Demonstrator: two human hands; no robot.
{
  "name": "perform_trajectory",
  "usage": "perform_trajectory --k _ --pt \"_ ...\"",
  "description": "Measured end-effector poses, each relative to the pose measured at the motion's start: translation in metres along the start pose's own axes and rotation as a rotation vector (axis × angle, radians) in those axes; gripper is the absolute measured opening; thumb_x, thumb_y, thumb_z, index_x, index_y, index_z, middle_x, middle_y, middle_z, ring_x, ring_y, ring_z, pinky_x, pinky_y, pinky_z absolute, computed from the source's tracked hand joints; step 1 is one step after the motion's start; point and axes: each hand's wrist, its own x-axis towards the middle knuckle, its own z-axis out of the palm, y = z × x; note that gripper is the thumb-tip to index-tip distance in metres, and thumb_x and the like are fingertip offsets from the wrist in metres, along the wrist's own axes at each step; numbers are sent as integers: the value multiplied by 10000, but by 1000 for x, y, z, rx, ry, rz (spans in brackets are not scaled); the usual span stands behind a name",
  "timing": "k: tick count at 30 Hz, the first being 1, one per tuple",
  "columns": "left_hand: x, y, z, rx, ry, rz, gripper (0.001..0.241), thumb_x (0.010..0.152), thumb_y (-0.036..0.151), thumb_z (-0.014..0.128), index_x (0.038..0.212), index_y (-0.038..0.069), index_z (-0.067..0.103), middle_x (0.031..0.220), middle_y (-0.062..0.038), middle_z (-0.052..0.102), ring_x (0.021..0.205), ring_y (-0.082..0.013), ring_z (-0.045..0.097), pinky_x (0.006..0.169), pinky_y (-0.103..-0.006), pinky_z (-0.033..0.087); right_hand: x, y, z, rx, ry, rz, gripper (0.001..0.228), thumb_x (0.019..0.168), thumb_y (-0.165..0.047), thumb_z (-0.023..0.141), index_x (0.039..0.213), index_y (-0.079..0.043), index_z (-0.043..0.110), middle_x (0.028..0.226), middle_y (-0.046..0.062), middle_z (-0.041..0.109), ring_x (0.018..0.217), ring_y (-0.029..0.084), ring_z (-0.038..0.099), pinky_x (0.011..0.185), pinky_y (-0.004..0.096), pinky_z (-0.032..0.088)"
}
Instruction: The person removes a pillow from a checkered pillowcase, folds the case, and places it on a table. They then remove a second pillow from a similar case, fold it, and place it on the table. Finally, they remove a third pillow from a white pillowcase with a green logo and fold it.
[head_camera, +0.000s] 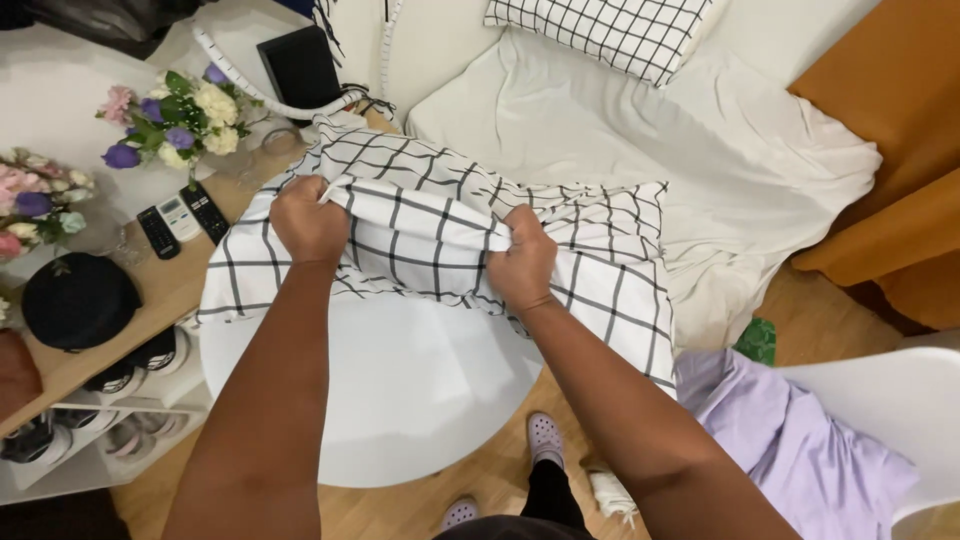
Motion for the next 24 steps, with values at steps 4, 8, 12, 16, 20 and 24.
perform_trajectory --k 4,8,12,16,20,24 --pt "-23 -39 -27 42 36 3 158 701 -96 580 800 -39 688 839 -195 693 760 -346 652 701 -417 537 -31 -16 23 -82 -34 -123 310 694 93 640 955 -58 565 891 153 679 817 328 682 745 387 561" --pt "-38 -53 -69 198 -58 -253 104 761 -102 611 797 -48 693 869 -199 715 767 -338 677 679 -415 532 -56 -24 50 -165 -271 -26 330 736 49 705 1002 -57 542 928 169 679 878 364 681 765 424 551" --pt "-78 -103 -82 313 -191 -534 231 821 -17 645 1012 50 757 1036 -150 718 838 -266 738 588 -360 591 -78 -23 55 -226 -600 -111 484 691 -18 786 1114 -53 554 1127 167 631 1041 355 629 888 415 520" --pt "-101 -123 -91 603 -454 -467 328 792 112 717 1116 81 762 990 -134 734 882 -308 720 739 -404 566 -72 -22 15 -140 -950 58 424 767 -69 772 1139 -70 569 1182 141 574 1089 312 607 963 388 503" --pt "-93 -72 -80 724 -709 -719 742 890 302 730 1448 -62 403 1353 -264 554 1176 -383 629 886 -451 580 -65 19 -28 -48 -623 53 425 848 -153 751 1237 -83 596 1274 140 529 1183 328 568 1039 420 490" --pt "-118 7 -40 489 -733 -838 1195 855 327 799 1622 -27 -45 1625 -339 -68 1501 -518 19 1102 -742 278 -61 89 -52 -487 -134 217 510 894 -257 765 1310 -47 558 1370 181 514 1272 376 512 1094 464 441"
